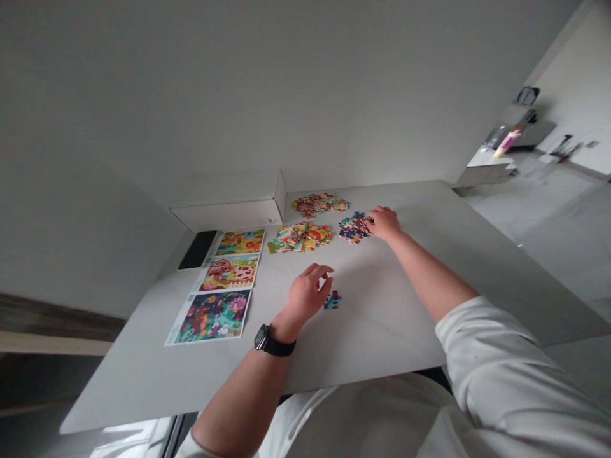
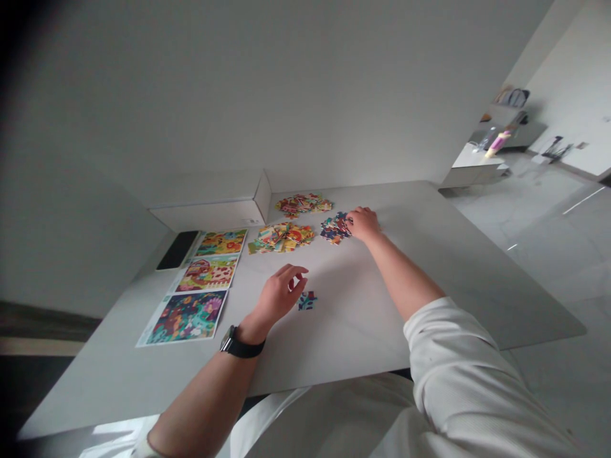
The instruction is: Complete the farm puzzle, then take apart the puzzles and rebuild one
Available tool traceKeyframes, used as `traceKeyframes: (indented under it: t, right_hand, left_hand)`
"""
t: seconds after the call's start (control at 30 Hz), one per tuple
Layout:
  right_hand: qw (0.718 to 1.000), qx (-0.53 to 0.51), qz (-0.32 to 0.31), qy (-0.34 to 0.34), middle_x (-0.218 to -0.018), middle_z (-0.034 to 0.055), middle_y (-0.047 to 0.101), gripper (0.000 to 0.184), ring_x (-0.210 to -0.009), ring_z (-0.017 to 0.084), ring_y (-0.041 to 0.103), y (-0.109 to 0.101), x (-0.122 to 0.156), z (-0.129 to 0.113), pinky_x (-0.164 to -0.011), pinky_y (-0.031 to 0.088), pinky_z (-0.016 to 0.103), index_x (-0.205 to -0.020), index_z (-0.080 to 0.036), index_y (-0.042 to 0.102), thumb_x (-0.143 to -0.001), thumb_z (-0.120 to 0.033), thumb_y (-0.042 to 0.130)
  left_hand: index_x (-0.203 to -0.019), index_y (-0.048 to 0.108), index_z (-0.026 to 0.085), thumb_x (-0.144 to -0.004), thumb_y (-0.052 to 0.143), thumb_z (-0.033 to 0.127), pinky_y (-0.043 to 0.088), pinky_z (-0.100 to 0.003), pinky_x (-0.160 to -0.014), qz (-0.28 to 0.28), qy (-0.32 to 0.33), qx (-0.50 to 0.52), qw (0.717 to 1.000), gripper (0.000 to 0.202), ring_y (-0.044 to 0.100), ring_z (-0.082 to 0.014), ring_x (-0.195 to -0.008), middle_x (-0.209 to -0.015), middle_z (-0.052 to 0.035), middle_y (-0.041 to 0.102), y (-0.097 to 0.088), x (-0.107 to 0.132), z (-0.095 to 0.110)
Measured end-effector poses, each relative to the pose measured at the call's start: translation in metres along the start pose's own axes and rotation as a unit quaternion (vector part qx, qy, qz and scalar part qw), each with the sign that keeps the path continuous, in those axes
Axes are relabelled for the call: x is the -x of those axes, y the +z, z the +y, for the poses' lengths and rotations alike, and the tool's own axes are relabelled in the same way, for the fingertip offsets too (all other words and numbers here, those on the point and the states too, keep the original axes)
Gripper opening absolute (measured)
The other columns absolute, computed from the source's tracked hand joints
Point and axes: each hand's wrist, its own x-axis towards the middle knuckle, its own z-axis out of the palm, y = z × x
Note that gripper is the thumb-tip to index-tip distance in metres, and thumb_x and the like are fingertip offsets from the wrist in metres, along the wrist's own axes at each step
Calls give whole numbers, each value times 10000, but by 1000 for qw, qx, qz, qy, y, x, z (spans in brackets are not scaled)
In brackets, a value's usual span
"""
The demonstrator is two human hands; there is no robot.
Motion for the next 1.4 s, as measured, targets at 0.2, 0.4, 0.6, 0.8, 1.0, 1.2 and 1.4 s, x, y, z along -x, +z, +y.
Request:
traceKeyframes:
  t: [0.2, 0.4, 0.6, 0.8, 1.0, 1.2, 1.4]
  right_hand:
    - [996, -1, -49, -74, -1414, 106, 700, 346, -1280, 321, 598, 2, -2, -19, -1129, 443, 459, -1335, -333, 796, -1041, -378, 619]
    - [999, 24, -44, 14, -1435, 145, 675, 374, -1311, 356, 584, 1, -12, -30, -1120, 468, 481, -1318, -268, 797, -1064, -409, 562]
    - [992, 29, -124, 23, -1512, 139, 634, 423, -1380, 372, 582, 1, -37, -44, -1170, 457, 521, -1369, -320, 779, -1011, -498, 643]
    - [989, -50, -142, 10, -1320, 88, 761, 358, -1168, 291, 704, 1, -61, -43, -1038, 521, 394, -1167, -301, 849, -821, -389, 838]
    - [934, -345, -80, 39, -832, 20, 777, 162, -761, 169, 658, 0, -66, -37, -784, 512, 286, -892, -184, 787, -837, -333, 822]
    - [817, -544, -135, 133, -753, -4, 719, 245, -628, 106, 604, -20, -51, -37, -624, 509, 211, -860, -201, 686, -811, -281, 912]
    - [767, -603, -155, 151, -728, 2, 691, 284, -634, 140, 640, -36, -29, -25, -656, 606, 286, -908, -214, 630, -865, -306, 895]
  left_hand:
    - [-1171, 745, 238, -1011, 636, 218, 502, -275, -710, 0, 5, -6, 1000, 195, 599, -112, -662, -1034, -29, 724, 1, 0, -1]
    - [-1177, 739, 235, -1010, 633, 210, 499, -278, -714, 4, 2, -7, 1000, 199, 607, -118, -686, -1030, -28, 723, 1, 1, -1]
    - [-1191, 738, 243, -1017, 627, 218, 506, -284, -729, 6, -7, -2, 1000, 208, 614, -119, -699, -1054, -31, 723, 1, 1, -2]
    - [-1198, 738, 246, -1016, 627, 221, 513, -288, -725, 9, -14, -4, 1000, 214, 615, -123, -698, -1057, -33, 728, 1, 1, -3]
    - [-1213, 741, 246, -1023, 617, 241, 526, -290, -727, 9, -8, -1, 1000, 227, 631, -132, -703, -1059, -46, 728, 0, 1, -1]
    - [-1206, 743, 242, -1024, 625, 236, 525, -285, -729, 6, -8, -12, 1000, 217, 627, -129, -699, -1058, -42, 731, 1, 1, -2]
    - [-1197, 744, 238, -1026, 625, 234, 517, -283, -729, -3, 2, -16, 1000, 209, 626, -132, -703, -1048, -42, 731, 2, 1, -3]
